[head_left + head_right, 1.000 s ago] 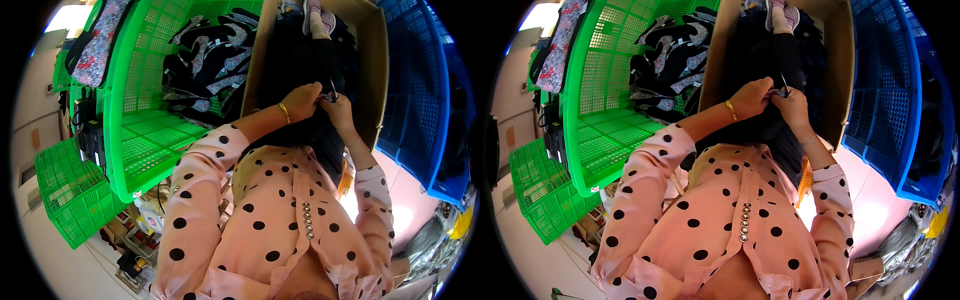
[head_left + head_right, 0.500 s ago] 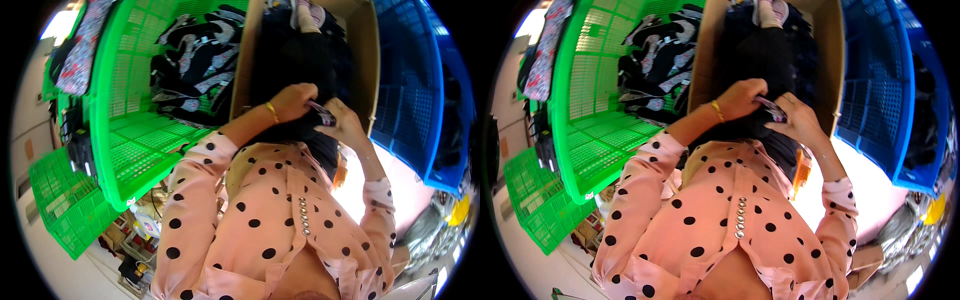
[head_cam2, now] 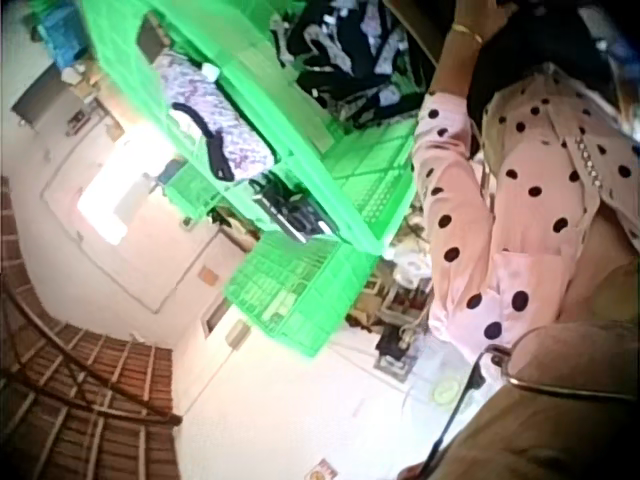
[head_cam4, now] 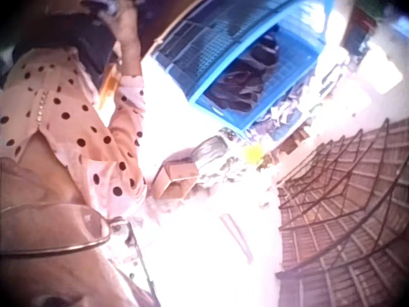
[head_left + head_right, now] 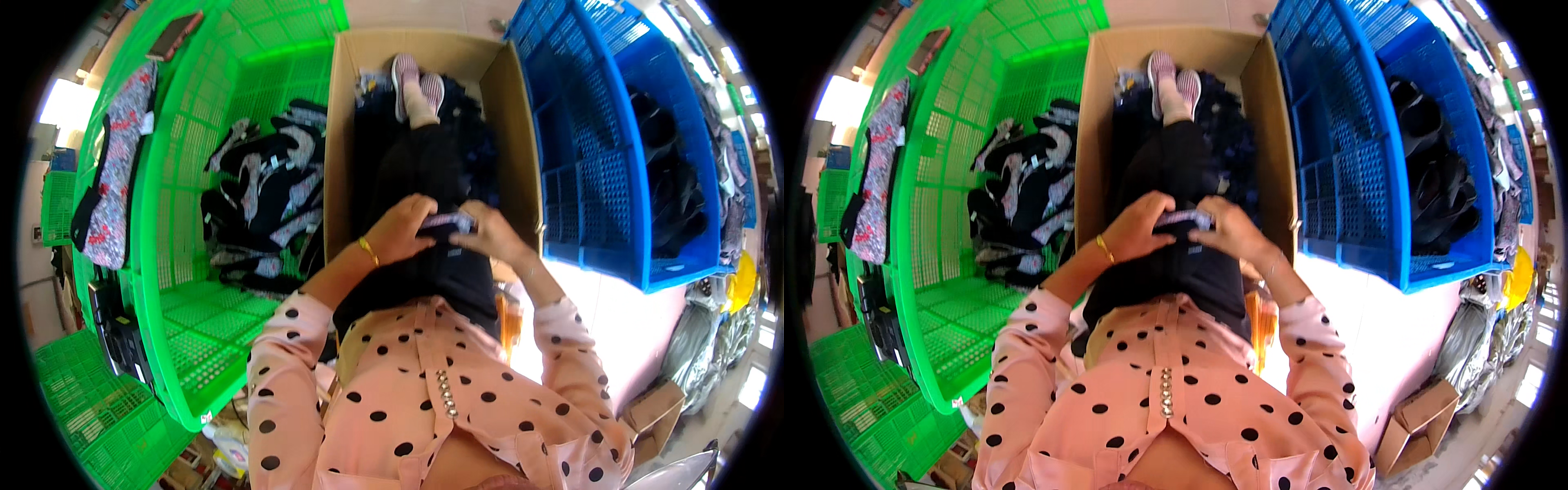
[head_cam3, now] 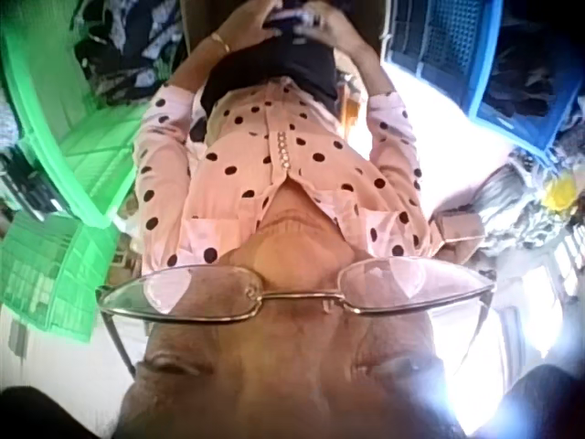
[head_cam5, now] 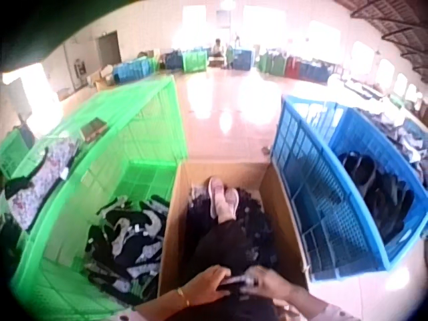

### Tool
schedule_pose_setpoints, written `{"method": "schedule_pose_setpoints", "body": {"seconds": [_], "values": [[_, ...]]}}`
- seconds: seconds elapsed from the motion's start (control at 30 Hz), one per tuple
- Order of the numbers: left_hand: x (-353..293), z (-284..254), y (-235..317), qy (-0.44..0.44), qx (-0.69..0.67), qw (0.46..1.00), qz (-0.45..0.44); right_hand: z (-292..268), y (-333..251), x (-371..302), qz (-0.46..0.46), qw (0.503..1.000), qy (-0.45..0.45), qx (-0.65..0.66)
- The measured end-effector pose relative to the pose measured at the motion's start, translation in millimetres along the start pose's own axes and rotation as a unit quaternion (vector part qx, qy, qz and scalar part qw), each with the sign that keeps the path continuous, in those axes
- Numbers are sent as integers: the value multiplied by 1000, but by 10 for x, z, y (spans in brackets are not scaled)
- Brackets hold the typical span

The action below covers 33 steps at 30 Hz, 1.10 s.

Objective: The person uses scissors to trim excess fabric and loose threads from the edges of a floral-patterned slipper. They repeatedly pick up the slipper from a cardboard box, cut the loose threads, and place it back into the box.

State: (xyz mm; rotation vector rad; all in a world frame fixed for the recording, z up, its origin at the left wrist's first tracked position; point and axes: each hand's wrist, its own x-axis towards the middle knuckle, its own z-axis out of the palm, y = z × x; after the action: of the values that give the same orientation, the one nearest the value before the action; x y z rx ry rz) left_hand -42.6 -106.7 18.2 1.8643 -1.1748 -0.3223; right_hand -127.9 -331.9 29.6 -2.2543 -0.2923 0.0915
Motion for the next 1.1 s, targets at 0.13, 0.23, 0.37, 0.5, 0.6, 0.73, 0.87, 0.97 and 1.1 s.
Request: {"method": "schedule_pose_setpoints", "body": {"seconds": [0.13, 0.23, 0.37, 0.5, 0.6, 0.73, 0.87, 0.97, 1.1], "values": [[6, 3, 67, 4, -12, 999, -30, -166, -204, -44, -57, 991, -17, -118], [111, 36, 42, 53, 1, 998, -41, -136, -137, 15, -28, 990, 21, -133], [267, 231, -127, 158, 80, 984, -24, 211, 146, 125, 34, 988, 138, -68], [201, 191, -251, 143, 122, 981, -56, 291, -88, 143, 47, 984, 141, -97], [-15, 166, -352, 106, 126, 980, -116, 459, -286, 19, 48, 987, 113, -100], [-83, 37, -174, 90, -38, 990, -102, 310, -157, -77, 176, 978, 92, -61], [-528, -282, -341, 310, -181, 913, -195, -511, 386, -614, 375, 892, 252, -28], [-1335, -406, -1200, 516, -28, 788, -334, -1257, 31, -680, 150, 855, 483, 115], [-1974, -475, -1907, 457, 79, 753, -468, -1226, -180, -500, 136, 754, 559, 318]]}}
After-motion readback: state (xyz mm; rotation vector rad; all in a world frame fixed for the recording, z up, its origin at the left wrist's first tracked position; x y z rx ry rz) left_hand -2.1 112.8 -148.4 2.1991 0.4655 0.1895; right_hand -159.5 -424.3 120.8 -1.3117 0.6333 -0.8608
